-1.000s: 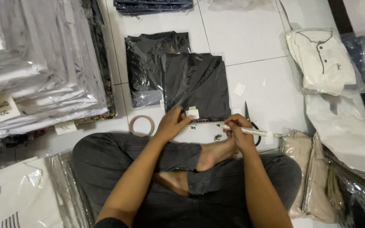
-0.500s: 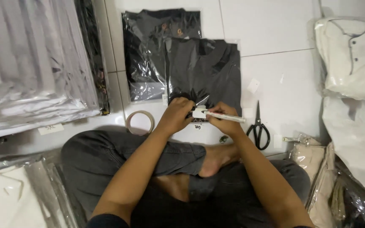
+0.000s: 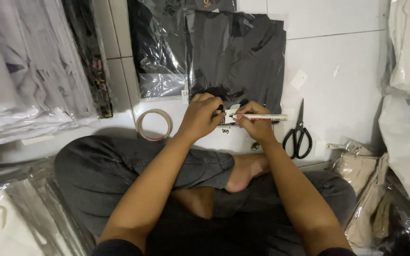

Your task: The person writes on small white tags using a marker, cuts pieces of tape with scissors, and attaches the tags to packaged shirts.

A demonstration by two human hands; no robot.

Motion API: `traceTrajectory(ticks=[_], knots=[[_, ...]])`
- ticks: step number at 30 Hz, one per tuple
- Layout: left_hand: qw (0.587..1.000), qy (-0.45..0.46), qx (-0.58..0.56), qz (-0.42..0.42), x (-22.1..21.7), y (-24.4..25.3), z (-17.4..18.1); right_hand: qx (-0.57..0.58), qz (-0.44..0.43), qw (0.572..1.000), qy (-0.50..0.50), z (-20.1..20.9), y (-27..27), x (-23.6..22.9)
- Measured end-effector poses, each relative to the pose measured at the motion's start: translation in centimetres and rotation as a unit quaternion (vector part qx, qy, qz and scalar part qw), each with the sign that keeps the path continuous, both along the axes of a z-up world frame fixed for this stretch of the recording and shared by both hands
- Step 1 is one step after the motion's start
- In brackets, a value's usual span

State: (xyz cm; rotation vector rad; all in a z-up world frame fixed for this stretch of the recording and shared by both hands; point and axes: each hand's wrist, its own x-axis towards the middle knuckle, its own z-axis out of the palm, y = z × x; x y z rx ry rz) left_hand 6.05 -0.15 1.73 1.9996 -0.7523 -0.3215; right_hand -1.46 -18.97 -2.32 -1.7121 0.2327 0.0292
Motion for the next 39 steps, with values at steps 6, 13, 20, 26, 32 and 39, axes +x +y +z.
traceTrajectory(ticks=[6, 13, 20, 26, 32, 39], knots=[[0.996, 0.018, -0.030, 0.078, -0.6, -0.6, -1.4, 0.024, -0.042, 0.998, -0.031, 2.3, 1.2, 0.2], [0.932, 0.087, -0.157, 0.314, 0.8, 1.7, 0.0, -0.444, 0.185, 0.859, -0.176, 1.9, 0.3, 0.1], [0.904, 0.160, -0.178, 0.353, 1.5, 2.4, -1.3, -0.550, 0.156, 0.814, -0.108, 3.2, -4.7, 0.2], [0.967, 0.192, -0.022, 0.165, -0.5, 0.2, -2.0, -0.542, 0.026, 0.837, -0.071, 1.8, -6.5, -0.5], [0.988, 0.080, 0.072, 0.109, -1.6, 0.4, -1.3, -0.478, 0.018, 0.864, -0.155, 1.2, -1.2, -1.3], [0.989, -0.096, 0.088, -0.066, -1.8, 1.3, 0.1, -0.377, 0.077, 0.908, -0.165, 1.7, 1.4, 0.2]])
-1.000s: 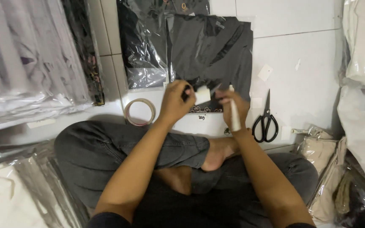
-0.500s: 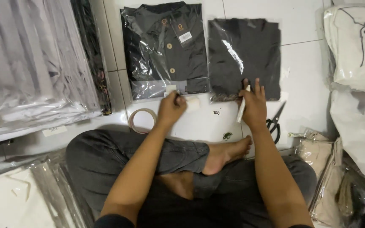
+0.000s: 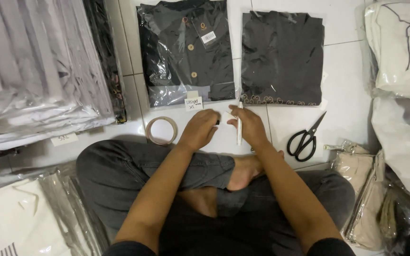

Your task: The person writes on small white tags using a marker, cuts pieces of tape with scissors, and attaches the tags to packaged shirts.

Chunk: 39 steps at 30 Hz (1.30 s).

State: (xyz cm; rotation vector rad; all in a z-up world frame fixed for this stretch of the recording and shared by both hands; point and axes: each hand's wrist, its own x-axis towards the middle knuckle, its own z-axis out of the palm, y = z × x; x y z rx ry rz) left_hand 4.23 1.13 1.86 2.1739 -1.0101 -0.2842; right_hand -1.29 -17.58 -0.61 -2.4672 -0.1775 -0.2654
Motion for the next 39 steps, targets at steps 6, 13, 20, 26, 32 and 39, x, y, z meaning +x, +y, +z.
traceTrajectory(ticks=[6, 13, 20, 26, 32, 39], knots=[[0.976, -0.190, 0.036, -0.095, 0.0, 0.0, -1.0, -0.063, 0.040, 0.996, -0.057, -2.4, -2.3, 0.4], [0.983, -0.141, 0.037, -0.108, 0.0, -0.4, -1.8, -0.060, 0.032, 0.997, -0.030, -0.6, -1.8, 0.2], [0.956, -0.271, -0.007, -0.112, -0.3, -1.1, -4.4, 0.470, -0.067, 0.870, 0.132, -1.4, -0.8, -0.8], [0.978, -0.182, 0.010, -0.107, 0.0, -1.4, -2.8, 0.456, -0.108, 0.867, 0.168, -3.5, -0.9, -1.3], [0.991, -0.094, -0.026, -0.087, 0.1, -1.2, -3.4, 0.424, -0.124, 0.886, 0.141, -1.2, 0.2, -1.2], [0.987, -0.160, 0.023, -0.015, 0.6, -1.1, -4.0, 0.351, -0.121, 0.922, 0.107, -1.8, 0.4, 0.0]])
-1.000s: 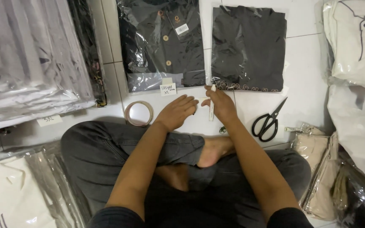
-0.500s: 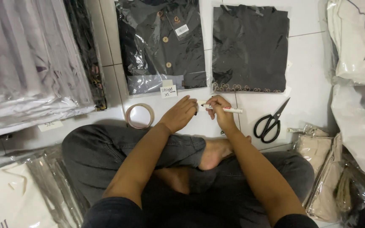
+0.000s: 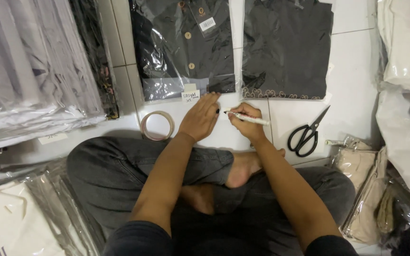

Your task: The person writes on small white tags using a marker, cuts pieces of tape with scissors, and attaches the tags to packaged shirts.

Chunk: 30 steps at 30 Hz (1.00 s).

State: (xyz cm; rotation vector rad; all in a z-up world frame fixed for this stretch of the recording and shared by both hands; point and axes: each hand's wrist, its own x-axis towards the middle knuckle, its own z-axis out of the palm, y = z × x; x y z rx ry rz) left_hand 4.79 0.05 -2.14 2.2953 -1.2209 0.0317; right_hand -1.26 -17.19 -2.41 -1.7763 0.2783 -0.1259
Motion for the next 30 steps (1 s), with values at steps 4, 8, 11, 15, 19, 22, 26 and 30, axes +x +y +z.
traceTrajectory(ticks=[4, 8, 11, 15, 19, 22, 26, 30], knots=[[0.998, 0.024, 0.054, 0.020, -0.1, -0.1, 0.5, -0.040, 0.010, 0.999, 0.016, 1.0, 0.3, 0.4], [0.993, 0.038, 0.114, 0.022, -0.1, -0.2, 1.2, -0.058, 0.017, 0.998, -0.012, 0.9, 0.4, 0.5], [0.988, 0.066, 0.140, 0.011, -0.1, -0.3, 1.2, -0.078, 0.020, 0.997, -0.014, 0.9, 0.4, 0.4], [0.983, 0.079, 0.163, 0.013, 0.0, -0.4, 1.2, -0.086, 0.015, 0.996, -0.017, 0.6, 0.5, 0.5], [0.983, 0.079, 0.164, 0.015, -0.1, -0.5, 1.1, -0.087, 0.030, 0.995, -0.044, 1.2, 0.7, 0.6], [0.983, 0.081, 0.165, 0.012, 0.0, -0.5, 1.3, -0.092, 0.033, 0.993, -0.061, 1.1, 0.7, 0.6], [0.981, 0.082, 0.175, 0.015, -0.1, -0.5, 1.4, -0.097, 0.037, 0.992, -0.072, 1.2, 0.7, 0.7], [0.983, 0.079, 0.164, 0.015, -0.2, -0.4, 1.0, -0.068, 0.045, 0.994, -0.069, 0.8, 0.5, 0.6]])
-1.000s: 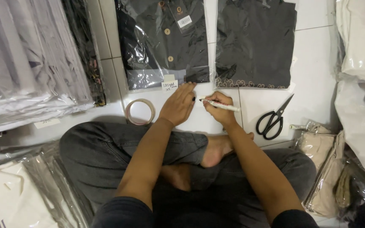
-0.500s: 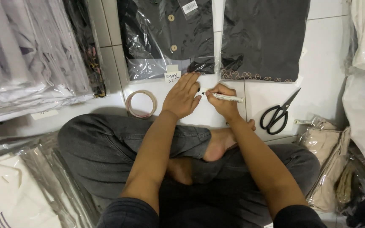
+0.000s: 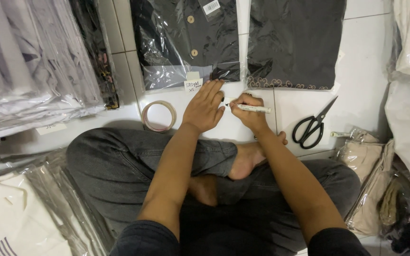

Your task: The person writes on small white tags using a marker, cuts pieces of tape with scissors, and attaches the tags to packaged shirts.

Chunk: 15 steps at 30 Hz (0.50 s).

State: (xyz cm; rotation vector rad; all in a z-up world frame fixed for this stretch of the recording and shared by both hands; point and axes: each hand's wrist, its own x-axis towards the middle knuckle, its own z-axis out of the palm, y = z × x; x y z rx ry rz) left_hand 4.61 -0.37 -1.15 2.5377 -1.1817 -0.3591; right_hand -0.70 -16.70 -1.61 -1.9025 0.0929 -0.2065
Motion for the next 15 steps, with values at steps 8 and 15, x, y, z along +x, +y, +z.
traceTrajectory(ticks=[8, 15], knots=[[1.000, -0.008, -0.011, -0.001, -0.03, -0.11, -0.37, -0.011, -0.002, 1.000, -0.010, 0.49, 0.22, 0.09], [1.000, -0.009, -0.012, 0.000, -0.03, -0.10, -0.43, -0.008, 0.006, 1.000, -0.003, 0.15, -0.12, 0.00]])
